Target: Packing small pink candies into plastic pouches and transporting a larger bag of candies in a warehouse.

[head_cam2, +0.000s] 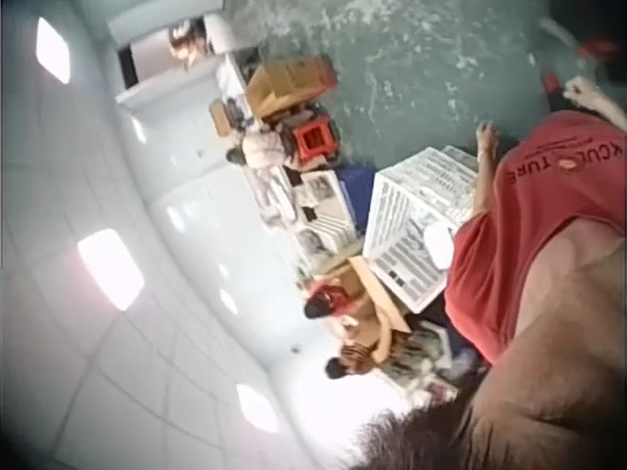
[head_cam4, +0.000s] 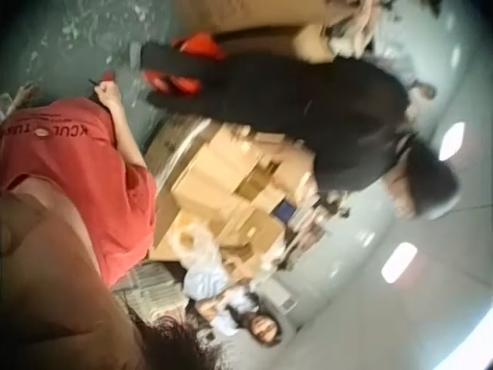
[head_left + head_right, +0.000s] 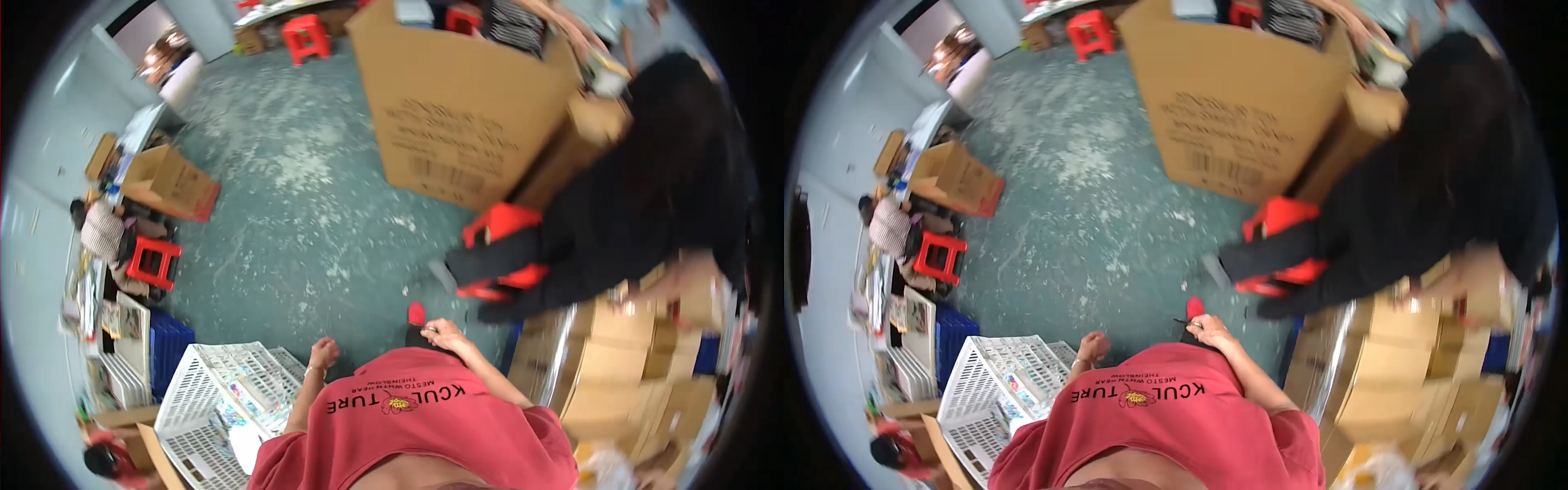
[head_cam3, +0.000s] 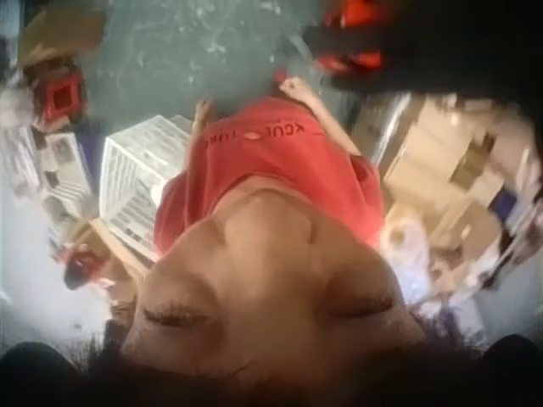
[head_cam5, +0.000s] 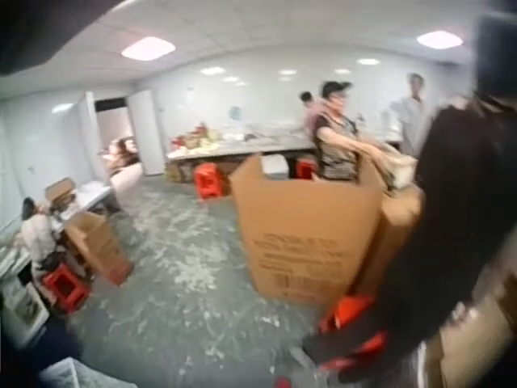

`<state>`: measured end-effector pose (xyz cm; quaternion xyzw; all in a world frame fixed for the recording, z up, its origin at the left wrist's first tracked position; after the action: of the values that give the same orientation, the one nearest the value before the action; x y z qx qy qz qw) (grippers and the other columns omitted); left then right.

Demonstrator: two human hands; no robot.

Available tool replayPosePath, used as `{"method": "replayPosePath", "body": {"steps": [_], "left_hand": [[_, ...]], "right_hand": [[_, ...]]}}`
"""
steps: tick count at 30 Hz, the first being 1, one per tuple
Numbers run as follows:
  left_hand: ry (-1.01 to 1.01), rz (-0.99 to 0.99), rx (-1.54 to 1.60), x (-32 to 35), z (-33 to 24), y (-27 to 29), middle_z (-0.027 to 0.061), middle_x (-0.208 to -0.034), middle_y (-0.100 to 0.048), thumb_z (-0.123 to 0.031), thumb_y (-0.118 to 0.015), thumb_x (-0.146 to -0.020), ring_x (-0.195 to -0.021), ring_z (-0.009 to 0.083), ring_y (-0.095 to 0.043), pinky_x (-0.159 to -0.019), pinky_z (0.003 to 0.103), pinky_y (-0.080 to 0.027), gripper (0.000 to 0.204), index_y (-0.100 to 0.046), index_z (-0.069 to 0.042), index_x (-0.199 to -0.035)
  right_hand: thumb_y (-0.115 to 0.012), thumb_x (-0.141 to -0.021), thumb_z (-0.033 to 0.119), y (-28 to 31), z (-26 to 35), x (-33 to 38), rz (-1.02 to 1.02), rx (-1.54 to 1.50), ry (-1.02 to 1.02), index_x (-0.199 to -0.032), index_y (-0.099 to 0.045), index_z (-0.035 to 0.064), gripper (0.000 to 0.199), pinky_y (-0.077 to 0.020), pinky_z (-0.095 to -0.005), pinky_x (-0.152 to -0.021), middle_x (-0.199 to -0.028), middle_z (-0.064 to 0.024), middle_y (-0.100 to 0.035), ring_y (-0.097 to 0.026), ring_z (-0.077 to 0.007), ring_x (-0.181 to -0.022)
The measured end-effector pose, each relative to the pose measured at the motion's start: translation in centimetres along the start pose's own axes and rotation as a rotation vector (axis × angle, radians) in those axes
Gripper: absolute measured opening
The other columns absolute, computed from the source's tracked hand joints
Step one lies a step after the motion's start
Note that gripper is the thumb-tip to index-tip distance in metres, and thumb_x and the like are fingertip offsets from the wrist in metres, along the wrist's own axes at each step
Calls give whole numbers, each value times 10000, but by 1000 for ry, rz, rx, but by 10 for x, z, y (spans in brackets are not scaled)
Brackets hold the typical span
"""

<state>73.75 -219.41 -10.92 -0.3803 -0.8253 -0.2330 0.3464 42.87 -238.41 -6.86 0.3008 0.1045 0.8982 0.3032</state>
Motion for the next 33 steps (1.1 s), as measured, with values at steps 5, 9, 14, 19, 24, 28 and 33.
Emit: {"method": "replayPosePath", "body": {"steps": [5, 9, 14, 19, 24, 28, 33], "left_hand": [[79, -68, 174, -63, 18, 47, 40, -614, -526, -125, -552, -772, -488, 166, -509, -417, 272, -416, 168, -561, -29, -909], [138, -282, 142, -83, -33, 58, 85, -657, -556, -143, -531, -764, -524, 196, -552, -411, 305, -421, 211, -582, -45, -944], [213, -271, 27, -222, -32, 95, 79, -675, -570, -187, -519, -749, -558, 223, -559, -451, 361, -435, 185, -602, -69, -864], [73, -454, 17, -305, -248, 130, 56, -679, -574, -209, -526, -732, -611, 180, -561, -496, 356, -417, 181, -611, -84, -831], [94, -243, 111, -450, -456, 170, 14, -719, -561, -221, -547, -759, -606, 123, -544, -468, 267, -404, 239, -580, -92, -957], [-103, -281, 37, -549, -568, 189, 28, -713, -575, -210, -550, -746, -575, 114, -534, -446, 248, -388, 263, -584, -67, -964], [98, -256, 52, -635, -650, 219, 35, -698, -591, -247, -548, -725, -584, 136, -558, -461, 280, -408, 275, -603, -72, -930]], "right_hand": [[-554, -786, 268, 66, 128, -160, 159, 192, 92, -784, -591, 68, 203, -434, -323, -568, -591, -60, -578, -567, -182, -570], [-537, -802, 269, 83, 188, -307, 253, 105, 83, -804, -577, 45, 227, -430, -270, -507, -591, -34, -546, -532, -112, -527], [-567, -768, 287, 99, 181, -467, 67, 506, 289, -711, -565, 30, 264, -430, -308, -475, -573, -89, -559, -555, -170, -501], [-582, -698, 183, 111, 110, -546, 100, 166, -222, -609, -564, 49, 162, -407, -345, -412, -540, -80, -543, -525, -189, -446], [-600, -688, 205, 96, 51, -678, 115, 373, -93, -559, -561, 47, 209, -400, -348, -373, -579, -93, -576, -526, -203, -434], [-576, -721, 249, 120, 141, -816, 316, 811, 37, -701, -582, 49, 202, -436, -373, -443, -638, -103, -597, -561, -217, -528], [-545, -763, 304, 179, 299, -998, 476, 1358, 201, -880, -609, 51, 286, -480, -403, -532, -712, -116, -623, -605, -235, -646]]}}
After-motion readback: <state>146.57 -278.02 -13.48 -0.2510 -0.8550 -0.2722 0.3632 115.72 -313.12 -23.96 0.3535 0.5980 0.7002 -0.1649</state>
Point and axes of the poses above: each hand's wrist, its own x-axis away from the middle knuckle, its own y-axis out of the back of the hand, z = x × y, the point moved 1 cm from there along -x, towards the middle knuckle
